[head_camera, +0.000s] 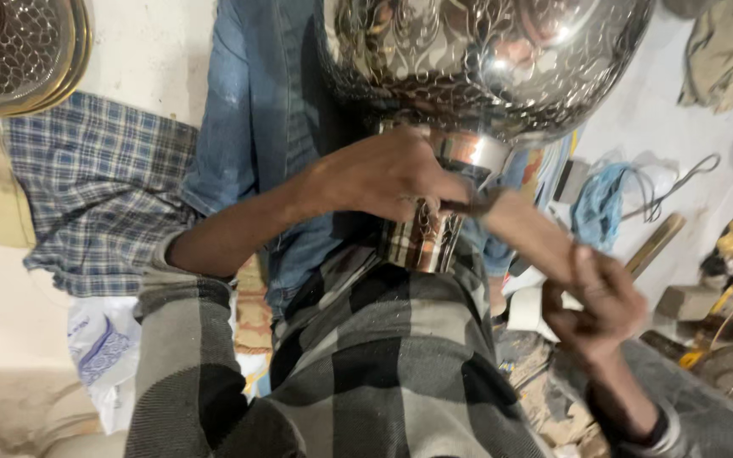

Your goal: The person holds a large, ornate metal vessel on their lap and uses a wooden mallet to repeatedly strike a small metal piece attached to its base. They rotate the vessel periodically to access different sections while continuing to hammer the metal piece.

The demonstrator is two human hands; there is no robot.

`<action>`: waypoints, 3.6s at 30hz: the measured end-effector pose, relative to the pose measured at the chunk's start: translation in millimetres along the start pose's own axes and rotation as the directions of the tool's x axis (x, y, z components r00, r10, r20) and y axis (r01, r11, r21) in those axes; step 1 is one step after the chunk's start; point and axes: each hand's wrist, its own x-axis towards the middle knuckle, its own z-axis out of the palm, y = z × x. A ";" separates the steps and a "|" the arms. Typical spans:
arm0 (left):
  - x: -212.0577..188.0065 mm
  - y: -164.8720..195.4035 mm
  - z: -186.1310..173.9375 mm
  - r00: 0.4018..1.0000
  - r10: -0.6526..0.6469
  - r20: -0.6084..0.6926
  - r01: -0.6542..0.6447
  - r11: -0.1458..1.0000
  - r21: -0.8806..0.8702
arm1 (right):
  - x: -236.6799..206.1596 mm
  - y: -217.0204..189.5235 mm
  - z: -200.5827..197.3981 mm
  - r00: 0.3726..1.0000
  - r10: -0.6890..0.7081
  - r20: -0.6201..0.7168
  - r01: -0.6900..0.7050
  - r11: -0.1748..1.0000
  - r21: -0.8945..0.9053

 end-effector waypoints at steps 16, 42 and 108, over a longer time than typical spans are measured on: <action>-25.3 34.6 6.2 0.829 -0.322 -0.456 0.155 0.918 -0.366 | 126.8 13.4 -38.6 0.869 0.131 0.476 -0.278 0.927 0.252; -22.1 78.8 40.4 0.334 -0.695 -0.637 0.164 0.708 -0.687 | 271.2 -32.4 -29.5 0.528 0.030 0.849 -0.060 0.998 0.002; -12.3 5.6 14.8 0.973 0.070 -0.221 -0.111 0.977 -0.182 | 17.0 57.4 -14.5 0.969 -0.190 0.158 0.185 0.982 0.047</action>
